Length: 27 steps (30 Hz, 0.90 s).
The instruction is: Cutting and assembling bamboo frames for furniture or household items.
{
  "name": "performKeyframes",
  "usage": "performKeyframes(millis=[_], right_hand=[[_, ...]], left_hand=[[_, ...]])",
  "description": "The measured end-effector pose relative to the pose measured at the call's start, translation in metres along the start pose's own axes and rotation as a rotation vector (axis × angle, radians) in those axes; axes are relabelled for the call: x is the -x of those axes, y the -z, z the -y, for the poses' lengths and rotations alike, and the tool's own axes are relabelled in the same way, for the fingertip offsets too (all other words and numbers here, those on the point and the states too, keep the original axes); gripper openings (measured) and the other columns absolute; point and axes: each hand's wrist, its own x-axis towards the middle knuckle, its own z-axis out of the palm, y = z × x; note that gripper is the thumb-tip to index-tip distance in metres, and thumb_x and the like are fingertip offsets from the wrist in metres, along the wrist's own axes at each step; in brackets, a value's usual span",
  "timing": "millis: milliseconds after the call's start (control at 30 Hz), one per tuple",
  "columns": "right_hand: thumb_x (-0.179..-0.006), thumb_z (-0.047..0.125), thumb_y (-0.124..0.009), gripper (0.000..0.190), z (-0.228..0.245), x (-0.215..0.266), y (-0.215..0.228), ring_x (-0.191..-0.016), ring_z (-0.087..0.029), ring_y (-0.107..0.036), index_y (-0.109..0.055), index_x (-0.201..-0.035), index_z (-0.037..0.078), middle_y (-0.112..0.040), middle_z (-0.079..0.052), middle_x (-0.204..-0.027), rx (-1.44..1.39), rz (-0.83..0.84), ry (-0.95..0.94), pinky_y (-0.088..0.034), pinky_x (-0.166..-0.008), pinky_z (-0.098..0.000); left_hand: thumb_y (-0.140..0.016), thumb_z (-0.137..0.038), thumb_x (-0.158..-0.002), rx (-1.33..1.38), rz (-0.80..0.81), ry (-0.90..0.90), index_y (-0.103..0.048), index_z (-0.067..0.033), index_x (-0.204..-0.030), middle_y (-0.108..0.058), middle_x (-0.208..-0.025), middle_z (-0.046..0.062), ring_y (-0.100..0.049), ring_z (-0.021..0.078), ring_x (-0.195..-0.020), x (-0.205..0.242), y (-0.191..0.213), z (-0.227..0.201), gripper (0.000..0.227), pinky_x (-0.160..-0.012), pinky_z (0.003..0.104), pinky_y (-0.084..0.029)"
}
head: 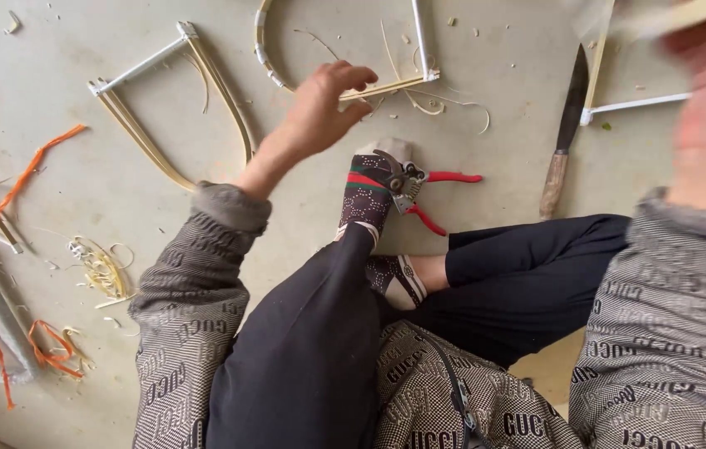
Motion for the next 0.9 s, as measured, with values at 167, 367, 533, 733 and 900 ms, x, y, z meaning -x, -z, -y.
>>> performKeyframes(millis=[167, 367, 533, 733, 900], right_hand=[[-0.121, 0.017, -0.058, 0.023, 0.005, 0.01, -0.024, -0.099, -0.017, -0.072, -0.056, -0.14, 0.006, -0.072, -0.011, -0.12, -0.11, 0.072, -0.062, -0.06, -0.086, -0.0297], [-0.112, 0.011, -0.06, 0.033, -0.041, 0.051, -0.081, -0.103, -0.014, -0.069, -0.055, -0.143, 0.003, -0.071, -0.01, -0.119, 0.027, 0.321, -0.203, -0.057, -0.087, -0.0272], [-0.101, 0.008, -0.066, 0.052, -0.047, 0.074, -0.125, -0.113, -0.015, -0.064, -0.047, -0.148, -0.002, -0.064, -0.014, -0.129, 0.138, 0.418, -0.085, -0.056, -0.095, -0.03], [-0.11, 0.015, -0.064, 0.055, -0.03, 0.048, -0.108, -0.118, -0.017, -0.065, -0.035, -0.153, -0.006, -0.058, -0.014, -0.139, -0.079, 0.253, -0.006, -0.058, -0.102, -0.0306], [-0.12, 0.015, -0.059, 0.026, -0.024, 0.055, -0.101, -0.08, -0.021, -0.061, -0.065, -0.125, -0.009, -0.069, -0.02, -0.098, 0.224, 0.24, -0.127, -0.053, -0.076, -0.0304]], left_hand=[[-0.079, -0.013, -0.074, -0.484, -0.176, -0.229, -0.069, -0.0024, -0.111, -0.064, -0.101, 0.013, -0.057, 0.0335, -0.099, -0.016, -0.051, 0.025, 0.039, -0.086, 0.046, -0.046], [-0.065, 0.006, -0.088, -0.41, -0.235, -0.176, -0.069, -0.0047, -0.11, -0.063, -0.103, 0.01, -0.06, 0.0313, -0.1, -0.017, -0.028, 0.004, 0.025, -0.088, 0.043, -0.049], [-0.065, 0.001, -0.106, 0.302, -0.309, -0.136, -0.068, 0.0019, -0.121, -0.065, -0.108, 0.009, -0.065, 0.0226, -0.097, 0.003, 0.035, -0.055, 0.016, -0.084, 0.037, -0.057], [-0.064, -0.006, -0.11, 1.059, 0.0, -0.011, -0.066, 0.0019, -0.128, -0.072, -0.099, 0.007, -0.071, 0.0133, -0.085, 0.036, 0.056, -0.134, 0.019, -0.081, 0.029, -0.061], [-0.067, -0.007, -0.112, 1.138, 0.196, -0.015, -0.067, 0.0047, -0.123, -0.072, -0.1, 0.008, -0.072, 0.0138, -0.092, 0.05, 0.052, -0.155, 0.016, -0.088, 0.029, -0.062]])
